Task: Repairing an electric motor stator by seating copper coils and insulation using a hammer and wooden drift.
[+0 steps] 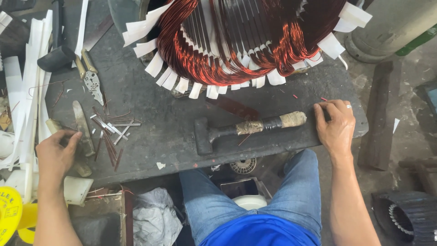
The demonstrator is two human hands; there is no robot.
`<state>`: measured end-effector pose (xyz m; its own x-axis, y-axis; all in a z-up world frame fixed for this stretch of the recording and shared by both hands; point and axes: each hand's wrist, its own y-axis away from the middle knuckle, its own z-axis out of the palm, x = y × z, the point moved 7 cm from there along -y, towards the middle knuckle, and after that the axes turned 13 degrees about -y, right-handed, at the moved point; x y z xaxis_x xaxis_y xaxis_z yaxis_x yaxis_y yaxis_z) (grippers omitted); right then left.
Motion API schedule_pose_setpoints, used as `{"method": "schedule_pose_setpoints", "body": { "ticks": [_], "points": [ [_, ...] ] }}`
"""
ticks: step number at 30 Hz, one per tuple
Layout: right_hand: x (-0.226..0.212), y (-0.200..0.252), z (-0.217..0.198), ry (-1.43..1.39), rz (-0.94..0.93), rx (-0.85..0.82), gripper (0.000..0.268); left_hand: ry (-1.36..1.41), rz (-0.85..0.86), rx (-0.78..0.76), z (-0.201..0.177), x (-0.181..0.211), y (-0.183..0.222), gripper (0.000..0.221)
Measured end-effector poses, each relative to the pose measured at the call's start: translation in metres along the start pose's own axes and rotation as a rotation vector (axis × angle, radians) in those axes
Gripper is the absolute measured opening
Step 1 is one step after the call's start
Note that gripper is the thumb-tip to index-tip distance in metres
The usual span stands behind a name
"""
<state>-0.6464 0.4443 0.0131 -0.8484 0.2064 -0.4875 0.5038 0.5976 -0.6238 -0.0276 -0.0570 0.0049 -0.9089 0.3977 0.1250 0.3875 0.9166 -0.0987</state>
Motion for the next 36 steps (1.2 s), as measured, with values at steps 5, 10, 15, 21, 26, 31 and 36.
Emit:
{"method": "schedule_pose_setpoints", "body": {
  "ticks": [5,10,15,21,26,31,36],
  "points": [
    [0.002,0.001,0.0,0.013,0.001,0.002,0.012,0.005,0.021,0.015,0.001,-0.002,0.0,0.034],
    [0.0,-0.001,0.0,0.002,-0.014,0.006,0.013,0.004,-0.018,-0.008,-0.003,0.002,0.0,0.034],
    [0.002,0.001,0.001,0.009,0.002,-0.007,0.013,0.01,-0.006,-0.007,-0.003,0.002,0.001,0.034],
    [0.002,0.001,0.001,0.015,-0.017,-0.004,0.012,-0.015,0.024,0.022,0.001,-0.003,-0.002,0.035],
    [0.002,0.002,0.0,0.015,-0.005,-0.008,0.012,-0.028,0.022,0.026,0.005,-0.007,-0.003,0.035],
    [0.005,0.002,0.001,0.002,-0.009,-0.006,0.012,-0.026,0.027,0.026,0.004,-0.005,-0.002,0.035],
    [-0.027,-0.012,-0.014,-0.143,0.002,0.012,0.009,-0.077,0.135,0.179,-0.011,0.025,0.005,0.033]
  ]
}}
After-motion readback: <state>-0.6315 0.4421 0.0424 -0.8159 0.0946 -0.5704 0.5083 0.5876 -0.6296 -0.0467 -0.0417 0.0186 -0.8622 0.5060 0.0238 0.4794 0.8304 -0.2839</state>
